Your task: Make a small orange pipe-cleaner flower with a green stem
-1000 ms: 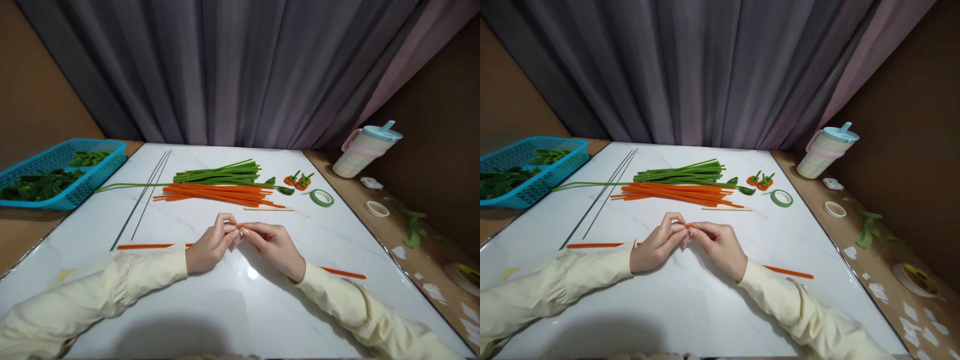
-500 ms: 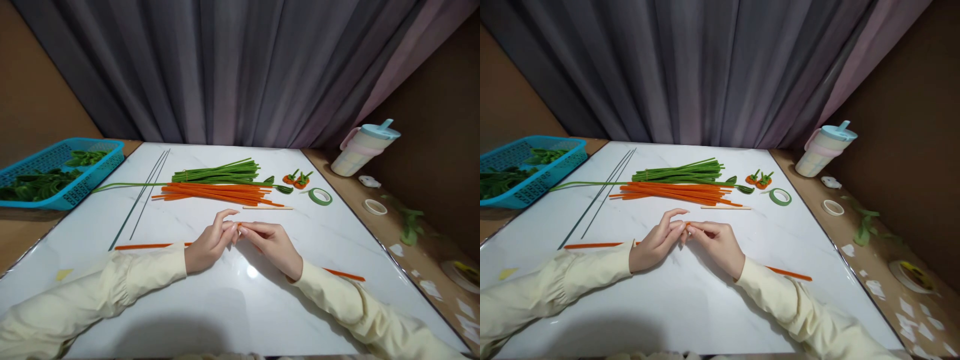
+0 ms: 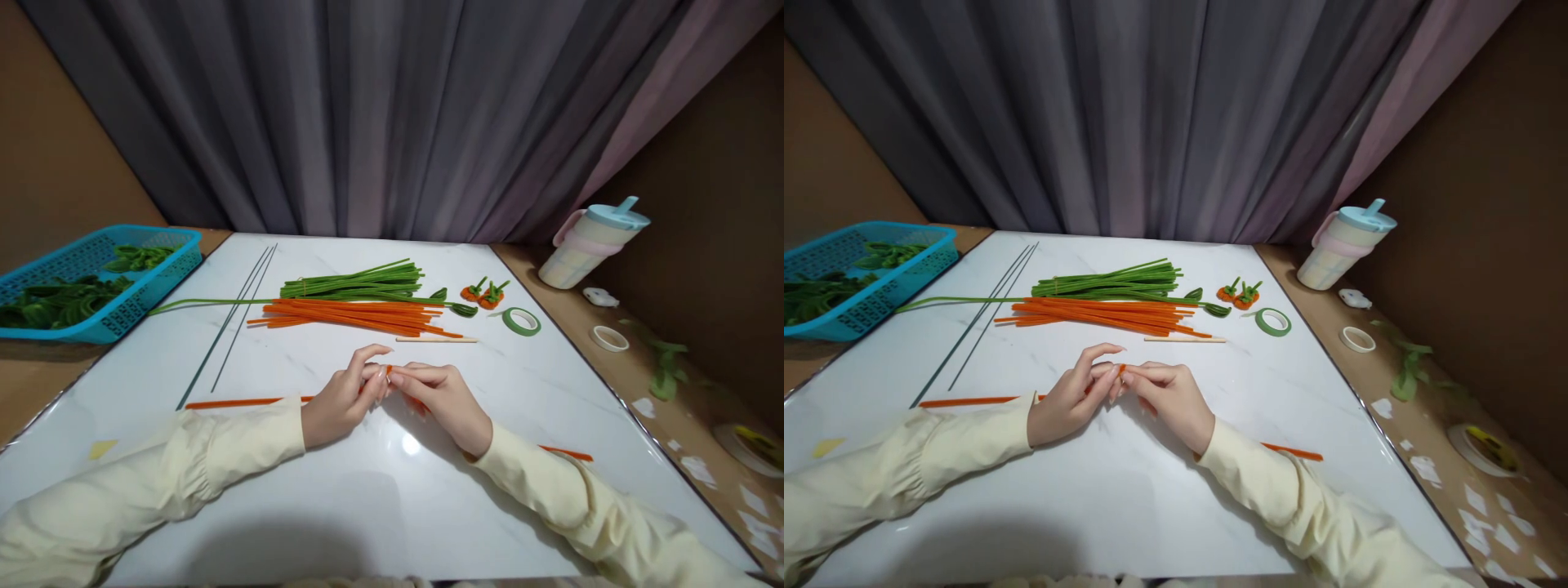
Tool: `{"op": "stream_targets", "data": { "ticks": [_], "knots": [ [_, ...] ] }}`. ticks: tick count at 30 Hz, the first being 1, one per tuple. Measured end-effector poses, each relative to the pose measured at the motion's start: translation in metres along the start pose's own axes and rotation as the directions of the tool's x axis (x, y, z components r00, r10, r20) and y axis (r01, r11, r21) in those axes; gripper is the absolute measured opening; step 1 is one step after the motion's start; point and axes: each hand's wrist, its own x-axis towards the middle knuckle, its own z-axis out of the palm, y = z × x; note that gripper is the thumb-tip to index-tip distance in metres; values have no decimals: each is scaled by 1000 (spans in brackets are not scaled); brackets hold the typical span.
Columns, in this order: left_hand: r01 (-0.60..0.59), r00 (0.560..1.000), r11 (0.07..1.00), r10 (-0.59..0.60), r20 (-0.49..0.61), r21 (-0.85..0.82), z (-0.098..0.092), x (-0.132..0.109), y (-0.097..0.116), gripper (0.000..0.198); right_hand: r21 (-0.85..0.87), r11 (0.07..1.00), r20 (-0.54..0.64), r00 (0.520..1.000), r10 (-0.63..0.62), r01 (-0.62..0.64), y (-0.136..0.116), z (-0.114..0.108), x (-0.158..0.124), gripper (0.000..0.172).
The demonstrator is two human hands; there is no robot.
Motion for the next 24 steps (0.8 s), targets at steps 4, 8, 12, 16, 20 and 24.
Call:
{"op": "stream_targets", "data": {
  "ticks": [4,8,12,16,20,24],
  "knots": [
    [-8,1000,1000,8,-7,4,0,0,-2,30,172,981,52,995,80,-88,2,-1,2,26],
    [-27,1000,1000,27,-12,3,0,1,-2,30,225,970,73,994,77,-91,5,-1,3,25],
    [-59,998,998,59,-13,-8,-1,0,-1,29,203,977,46,997,55,-63,6,0,2,24],
    [-100,995,995,100,-23,7,-2,0,1,28,155,987,8,999,43,-44,4,1,1,21],
    [-142,989,988,144,-39,54,-2,0,1,28,11,999,-51,997,-50,51,6,1,0,17],
    [-144,989,989,145,-27,43,0,-1,1,28,-222,904,-23,925,-380,365,11,-2,0,19]
  ]
}}
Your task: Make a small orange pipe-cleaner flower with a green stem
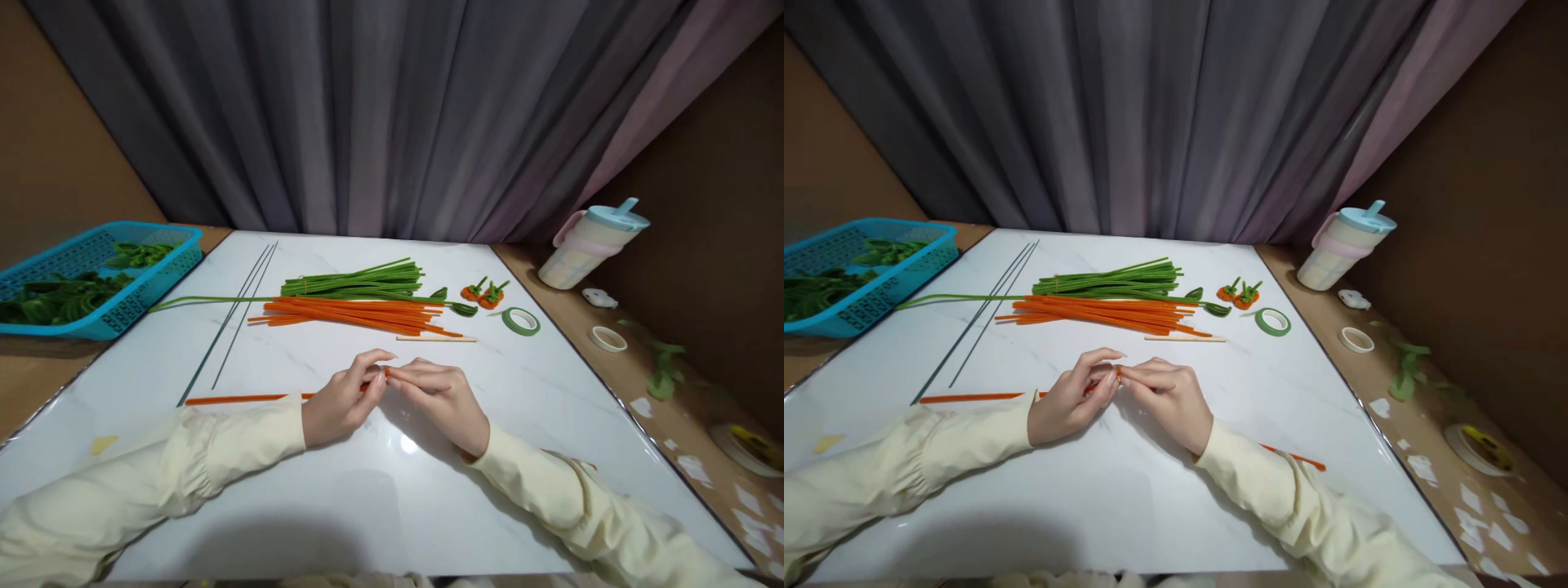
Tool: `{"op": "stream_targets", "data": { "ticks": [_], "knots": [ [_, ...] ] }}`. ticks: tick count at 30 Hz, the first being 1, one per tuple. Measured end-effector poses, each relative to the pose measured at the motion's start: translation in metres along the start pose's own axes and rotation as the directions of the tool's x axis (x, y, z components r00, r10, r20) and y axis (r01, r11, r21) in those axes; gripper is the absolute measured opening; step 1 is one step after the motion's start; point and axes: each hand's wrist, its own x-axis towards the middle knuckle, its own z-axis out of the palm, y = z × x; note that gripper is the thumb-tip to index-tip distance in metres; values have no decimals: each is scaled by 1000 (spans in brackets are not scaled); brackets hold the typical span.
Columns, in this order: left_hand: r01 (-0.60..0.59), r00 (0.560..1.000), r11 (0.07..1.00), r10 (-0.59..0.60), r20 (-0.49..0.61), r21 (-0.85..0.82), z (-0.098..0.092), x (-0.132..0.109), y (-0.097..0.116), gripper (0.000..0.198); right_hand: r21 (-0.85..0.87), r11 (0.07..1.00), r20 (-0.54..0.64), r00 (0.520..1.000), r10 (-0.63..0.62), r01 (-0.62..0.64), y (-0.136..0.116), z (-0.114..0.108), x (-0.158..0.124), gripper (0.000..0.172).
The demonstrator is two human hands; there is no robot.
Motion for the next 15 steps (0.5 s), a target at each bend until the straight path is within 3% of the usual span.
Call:
{"op": "stream_targets", "data": {
  "ticks": [3,6,10,15],
  "knots": [
    [19,1000,1000,-19,15,-24,1,-1,0,28,-172,956,37,971,-236,239,4,-1,-1,26],
    [61,998,998,-60,24,-32,1,-1,0,28,-340,856,85,919,-386,391,7,-1,-3,30],
    [106,994,993,-104,27,-59,2,-1,1,27,-518,704,132,859,-495,485,9,0,-5,39],
    [127,992,985,-126,16,-115,2,1,2,26,-634,577,171,821,-545,515,8,0,-5,41]
  ]
}}
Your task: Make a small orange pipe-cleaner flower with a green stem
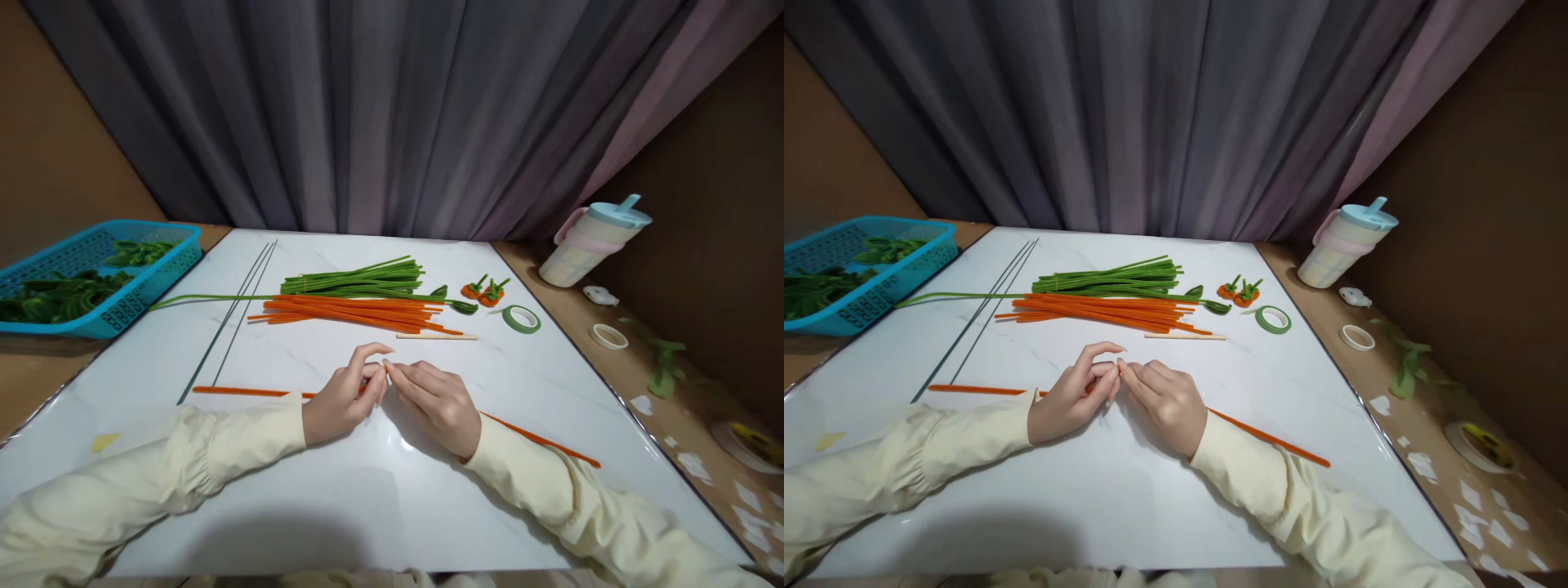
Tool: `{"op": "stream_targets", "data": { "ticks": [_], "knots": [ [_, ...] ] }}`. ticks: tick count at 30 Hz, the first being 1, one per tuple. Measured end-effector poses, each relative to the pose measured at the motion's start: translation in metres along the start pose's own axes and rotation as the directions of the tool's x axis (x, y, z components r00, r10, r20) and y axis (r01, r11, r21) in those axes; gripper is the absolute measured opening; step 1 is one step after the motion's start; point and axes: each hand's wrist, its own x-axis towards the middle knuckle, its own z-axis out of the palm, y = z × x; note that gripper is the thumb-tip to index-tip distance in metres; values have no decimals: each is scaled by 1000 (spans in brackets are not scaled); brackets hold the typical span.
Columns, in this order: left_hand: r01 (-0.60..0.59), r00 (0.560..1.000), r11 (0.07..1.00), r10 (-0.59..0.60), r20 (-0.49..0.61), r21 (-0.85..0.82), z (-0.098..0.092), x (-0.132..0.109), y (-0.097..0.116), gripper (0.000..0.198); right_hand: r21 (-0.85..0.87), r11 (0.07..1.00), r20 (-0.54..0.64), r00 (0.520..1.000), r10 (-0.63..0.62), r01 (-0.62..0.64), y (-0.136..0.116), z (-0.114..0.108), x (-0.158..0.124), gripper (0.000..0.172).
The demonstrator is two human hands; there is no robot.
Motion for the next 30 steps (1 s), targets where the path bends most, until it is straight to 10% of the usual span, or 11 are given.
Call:
{"op": "stream_targets", "data": {
  "ticks": [16,30],
  "knots": [
    [-21,999,999,20,31,42,-2,0,-2,27,437,830,115,937,329,-346,-3,-1,6,27],
    [60,998,996,-61,16,61,-2,2,8,29,58,998,51,998,22,-25,3,6,-3,44]
  ]
}}
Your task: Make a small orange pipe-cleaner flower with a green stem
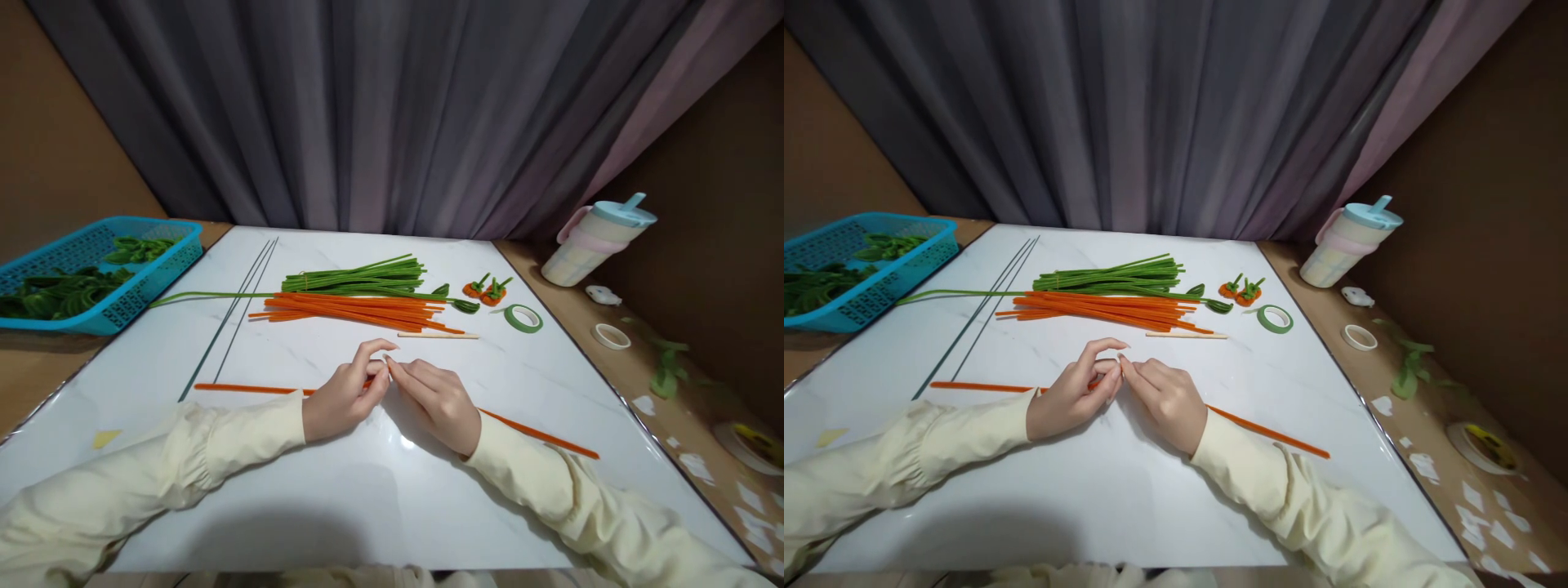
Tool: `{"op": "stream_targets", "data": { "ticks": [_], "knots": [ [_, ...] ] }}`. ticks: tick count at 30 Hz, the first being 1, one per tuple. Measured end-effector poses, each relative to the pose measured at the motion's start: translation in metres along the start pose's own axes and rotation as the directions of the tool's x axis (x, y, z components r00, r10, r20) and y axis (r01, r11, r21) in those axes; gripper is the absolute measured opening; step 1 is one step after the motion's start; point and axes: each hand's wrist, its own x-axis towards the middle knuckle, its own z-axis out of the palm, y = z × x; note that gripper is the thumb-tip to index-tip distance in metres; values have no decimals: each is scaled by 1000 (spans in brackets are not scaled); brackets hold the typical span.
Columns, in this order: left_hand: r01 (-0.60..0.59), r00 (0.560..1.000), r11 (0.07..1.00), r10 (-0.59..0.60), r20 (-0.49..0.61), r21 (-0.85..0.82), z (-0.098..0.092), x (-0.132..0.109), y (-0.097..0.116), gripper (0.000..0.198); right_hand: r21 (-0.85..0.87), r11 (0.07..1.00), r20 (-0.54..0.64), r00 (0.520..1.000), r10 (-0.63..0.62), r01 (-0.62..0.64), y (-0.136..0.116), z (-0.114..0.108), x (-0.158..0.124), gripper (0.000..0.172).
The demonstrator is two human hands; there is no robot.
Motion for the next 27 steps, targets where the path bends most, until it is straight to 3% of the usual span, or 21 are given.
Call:
{"op": "stream_targets", "data": {
  "ticks": [10,18,23,27],
  "knots": [
    [30,1000,996,-30,9,-83,-4,5,8,28,-259,952,86,986,-145,163,1,-6,2,50],
    [10,1000,997,-9,12,-72,-4,5,7,25,-398,893,143,976,-165,210,-4,-5,7,47],
    [-3,1000,998,4,19,-70,-4,4,5,25,-339,926,109,985,-134,164,-3,-3,5,47],
    [2,1000,997,-1,19,-83,-4,4,3,25,-105,994,85,995,47,-38,-2,-2,1,43]
  ]
}}
